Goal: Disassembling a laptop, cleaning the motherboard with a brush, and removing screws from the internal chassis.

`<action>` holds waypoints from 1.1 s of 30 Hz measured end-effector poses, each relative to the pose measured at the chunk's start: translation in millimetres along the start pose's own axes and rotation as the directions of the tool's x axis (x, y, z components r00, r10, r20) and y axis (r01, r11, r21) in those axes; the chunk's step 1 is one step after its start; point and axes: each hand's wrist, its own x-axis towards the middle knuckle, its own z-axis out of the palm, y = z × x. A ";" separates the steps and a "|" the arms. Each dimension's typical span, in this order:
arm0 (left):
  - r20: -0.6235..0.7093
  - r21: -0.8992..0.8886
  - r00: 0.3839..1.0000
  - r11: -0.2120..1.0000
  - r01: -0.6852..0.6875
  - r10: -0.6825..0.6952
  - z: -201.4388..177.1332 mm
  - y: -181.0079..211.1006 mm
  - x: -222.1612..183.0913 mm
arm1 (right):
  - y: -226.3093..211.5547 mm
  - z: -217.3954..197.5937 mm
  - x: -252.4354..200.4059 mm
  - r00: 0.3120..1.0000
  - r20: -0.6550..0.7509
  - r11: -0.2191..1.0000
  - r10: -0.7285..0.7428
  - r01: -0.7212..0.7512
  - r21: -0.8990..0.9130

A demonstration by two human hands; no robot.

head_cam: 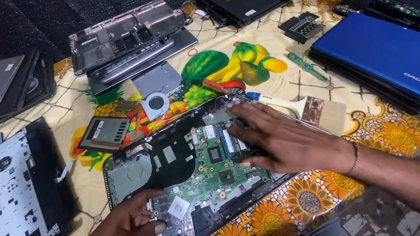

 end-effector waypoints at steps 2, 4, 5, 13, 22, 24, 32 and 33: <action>0.013 -0.028 0.999 0.999 -0.034 0.034 -0.7 -5.6 2.4 | 1.4 3.8 2.1 1.000 -0.003 1.000 -0.005 0.005 0.003; 0.024 -0.066 0.998 0.996 -0.062 0.064 -1.3 -10.8 4.1 | 1.7 6.7 3.1 1.000 0.000 1.000 -0.017 0.017 0.010; 0.058 -0.049 0.992 0.993 -0.106 0.109 -2.3 -12.2 4.0 | 0.8 7.7 2.4 1.000 -0.012 1.000 -0.005 0.006 0.015; 0.069 -0.011 0.991 0.994 -0.112 0.113 -2.7 -14.8 6.9 | -7.2 4.5 0.0 0.999 -0.039 0.999 -0.022 0.024 0.031; 0.094 -0.025 0.987 0.991 -0.132 0.133 -4.8 -20.4 10.5 | -12.1 4.5 -1.1 0.995 -0.081 0.991 -0.063 0.072 0.113; 0.160 -0.090 0.969 0.980 -0.177 0.190 -6.3 -24.1 13.8 | -12.2 7.7 -4.3 0.994 -0.078 0.990 -0.082 0.090 0.107; 0.027 0.010 0.998 0.999 -0.050 0.050 2.0 0.5 -0.5 | -15.1 1.0 -1.8 0.969 -0.203 0.968 -0.140 0.177 0.178; -0.032 0.019 0.998 0.999 0.047 -0.047 6.0 10.1 -7.8 | -15.6 1.2 -1.3 0.961 -0.246 0.965 -0.127 0.177 0.194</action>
